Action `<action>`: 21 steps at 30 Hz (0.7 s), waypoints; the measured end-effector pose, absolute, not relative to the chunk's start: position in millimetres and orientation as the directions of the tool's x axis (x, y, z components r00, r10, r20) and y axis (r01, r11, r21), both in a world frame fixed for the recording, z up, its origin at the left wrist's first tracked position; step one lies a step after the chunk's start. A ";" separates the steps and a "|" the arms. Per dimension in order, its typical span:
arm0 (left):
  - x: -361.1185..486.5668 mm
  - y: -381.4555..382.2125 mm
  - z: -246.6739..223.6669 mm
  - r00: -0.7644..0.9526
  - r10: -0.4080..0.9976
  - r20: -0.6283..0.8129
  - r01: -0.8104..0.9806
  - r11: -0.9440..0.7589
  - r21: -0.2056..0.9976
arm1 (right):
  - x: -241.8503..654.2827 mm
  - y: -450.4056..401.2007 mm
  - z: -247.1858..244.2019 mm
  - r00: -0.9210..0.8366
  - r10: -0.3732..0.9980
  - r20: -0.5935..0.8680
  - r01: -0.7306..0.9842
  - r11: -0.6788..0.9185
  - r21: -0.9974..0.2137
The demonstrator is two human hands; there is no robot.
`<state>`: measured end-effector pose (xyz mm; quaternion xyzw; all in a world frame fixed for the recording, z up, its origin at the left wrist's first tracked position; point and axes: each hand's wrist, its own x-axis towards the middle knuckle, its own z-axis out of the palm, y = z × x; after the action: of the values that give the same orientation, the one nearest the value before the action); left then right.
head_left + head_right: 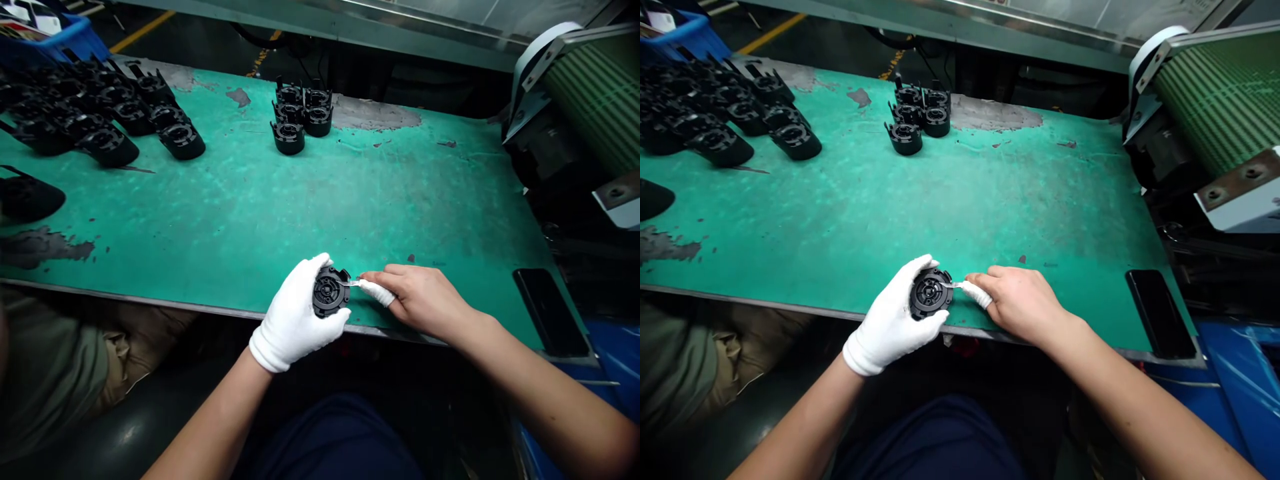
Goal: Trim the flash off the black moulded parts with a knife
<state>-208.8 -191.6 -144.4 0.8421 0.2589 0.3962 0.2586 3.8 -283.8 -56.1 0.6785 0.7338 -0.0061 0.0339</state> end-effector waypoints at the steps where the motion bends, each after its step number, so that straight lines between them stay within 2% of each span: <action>1: -208.7 -191.6 -144.8 0.548 0.640 0.538 0.234 -0.735 0.636 | 3.8 -285.6 -57.9 -0.075 0.996 -0.053 0.997 0.076 0.020; 5: -207.7 -192.5 -145.5 0.534 0.638 0.555 0.237 -0.743 0.626 | 2.0 -290.8 -64.5 -0.058 0.998 -0.038 0.998 0.057 -0.017; 11: -200.6 -198.7 -145.9 0.480 0.659 0.579 0.246 -0.735 0.632 | -12.3 -293.3 -69.8 0.057 0.998 0.037 0.995 -0.060 0.081; 17: -194.8 -203.5 -147.7 0.426 0.688 0.588 0.251 -0.714 0.653 | -18.9 -298.2 -75.3 0.066 0.997 0.038 0.996 -0.064 -0.064; 21: -195.1 -203.8 -148.0 0.422 0.685 0.594 0.250 -0.718 0.650 | -22.2 -299.3 -76.4 0.082 0.995 0.048 0.997 -0.081 -0.016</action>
<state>-195.1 -203.8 -148.0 0.8085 0.2892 0.4529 0.2398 -22.2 -299.3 -76.4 0.7351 0.6775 0.0122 -0.0224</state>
